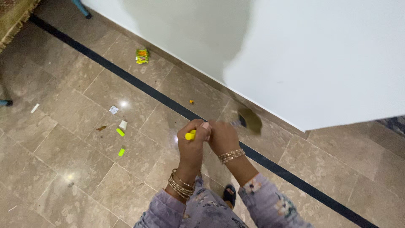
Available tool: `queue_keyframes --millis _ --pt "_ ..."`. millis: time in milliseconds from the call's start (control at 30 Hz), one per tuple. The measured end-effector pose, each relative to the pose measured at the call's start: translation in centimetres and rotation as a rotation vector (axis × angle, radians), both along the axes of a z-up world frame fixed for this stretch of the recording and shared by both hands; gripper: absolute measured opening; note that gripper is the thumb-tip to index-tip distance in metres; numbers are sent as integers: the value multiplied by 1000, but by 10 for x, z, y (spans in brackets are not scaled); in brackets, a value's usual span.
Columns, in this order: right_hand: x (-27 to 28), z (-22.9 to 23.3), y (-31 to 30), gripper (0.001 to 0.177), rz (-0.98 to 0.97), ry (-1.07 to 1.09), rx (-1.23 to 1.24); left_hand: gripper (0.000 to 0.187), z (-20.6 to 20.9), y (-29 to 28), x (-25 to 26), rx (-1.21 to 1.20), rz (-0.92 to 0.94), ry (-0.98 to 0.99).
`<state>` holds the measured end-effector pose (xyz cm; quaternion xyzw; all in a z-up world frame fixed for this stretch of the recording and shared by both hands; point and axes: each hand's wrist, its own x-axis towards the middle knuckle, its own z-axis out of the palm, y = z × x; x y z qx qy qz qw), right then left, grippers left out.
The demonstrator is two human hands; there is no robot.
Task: The person sweeps debris across a tiled floor using a small handheld brush, gathering it into a pile and then sweeping it into a cardboard box.
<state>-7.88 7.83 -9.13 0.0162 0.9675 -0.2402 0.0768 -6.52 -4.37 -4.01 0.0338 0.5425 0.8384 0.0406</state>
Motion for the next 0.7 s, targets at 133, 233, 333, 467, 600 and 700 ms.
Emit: queue_keyframes --millis 133,233,333,467,600,700 --pt "-67 -51 -40 11 195 436 -69 31 -20 -40 -40 -152 104 137" --pt "-128 -74 -75 10 324 389 -103 22 -30 -72 -78 -319 177 194" --pt "-167 -85 -110 17 459 352 -153 24 -33 -96 -104 -482 217 291" --pt "-181 -76 -139 24 456 357 -269 25 -17 -110 -109 -607 262 362" --pt "-147 -41 -139 25 463 404 -310 24 21 -106 -83 -716 282 521" --pt "-95 -4 -124 25 417 490 -380 26 58 -91 -51 -740 316 643"
